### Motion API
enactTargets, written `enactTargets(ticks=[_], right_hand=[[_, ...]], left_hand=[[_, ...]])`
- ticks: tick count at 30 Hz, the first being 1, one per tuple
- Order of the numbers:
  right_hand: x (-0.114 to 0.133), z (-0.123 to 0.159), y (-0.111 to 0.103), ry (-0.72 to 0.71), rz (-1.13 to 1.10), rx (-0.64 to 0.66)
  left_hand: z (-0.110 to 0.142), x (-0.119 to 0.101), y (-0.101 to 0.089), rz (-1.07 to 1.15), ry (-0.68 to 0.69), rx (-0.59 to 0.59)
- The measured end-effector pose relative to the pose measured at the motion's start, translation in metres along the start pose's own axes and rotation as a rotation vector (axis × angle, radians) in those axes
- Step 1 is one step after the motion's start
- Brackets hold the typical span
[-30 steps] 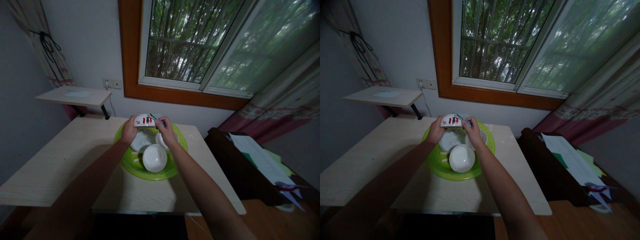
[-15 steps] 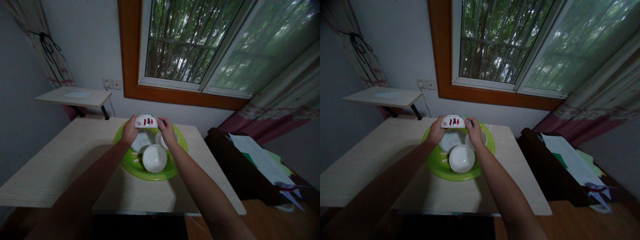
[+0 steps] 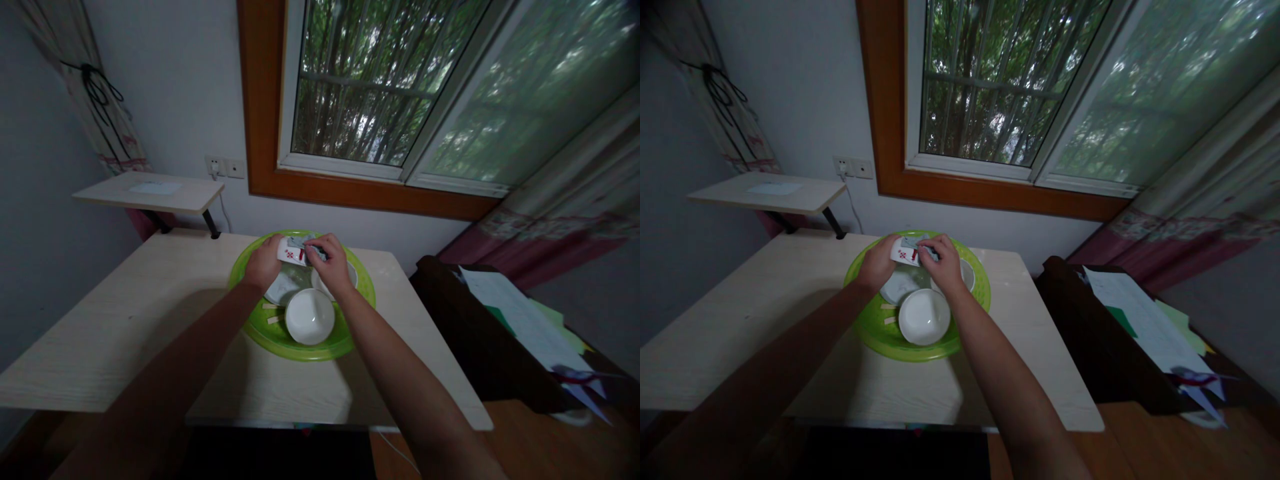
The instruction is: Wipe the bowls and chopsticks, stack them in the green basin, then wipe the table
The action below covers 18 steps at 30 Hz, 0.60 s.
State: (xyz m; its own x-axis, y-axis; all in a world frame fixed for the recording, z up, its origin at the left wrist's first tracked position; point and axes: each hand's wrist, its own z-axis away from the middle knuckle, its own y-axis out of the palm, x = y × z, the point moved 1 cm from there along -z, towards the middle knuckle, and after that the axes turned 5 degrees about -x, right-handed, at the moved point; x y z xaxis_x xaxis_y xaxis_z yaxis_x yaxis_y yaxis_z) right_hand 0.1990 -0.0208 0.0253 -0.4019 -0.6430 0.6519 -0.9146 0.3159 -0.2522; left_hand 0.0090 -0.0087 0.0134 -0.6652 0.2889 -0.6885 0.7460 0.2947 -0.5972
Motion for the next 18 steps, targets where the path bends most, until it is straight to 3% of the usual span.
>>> enactTargets(ticks=[7,12,18], right_hand=[[-0.021,-0.004,-0.003,0.150,-0.021,-0.130],[-0.031,-0.004,-0.001,0.271,-0.055,-0.156],[-0.014,-0.001,0.000,0.098,0.010,-0.052]], left_hand=[[0.001,0.000,-0.003,-0.051,0.124,-0.061],[0.002,-0.001,-0.003,-0.037,0.125,-0.044],[-0.001,-0.001,0.002,-0.196,0.114,0.050]])
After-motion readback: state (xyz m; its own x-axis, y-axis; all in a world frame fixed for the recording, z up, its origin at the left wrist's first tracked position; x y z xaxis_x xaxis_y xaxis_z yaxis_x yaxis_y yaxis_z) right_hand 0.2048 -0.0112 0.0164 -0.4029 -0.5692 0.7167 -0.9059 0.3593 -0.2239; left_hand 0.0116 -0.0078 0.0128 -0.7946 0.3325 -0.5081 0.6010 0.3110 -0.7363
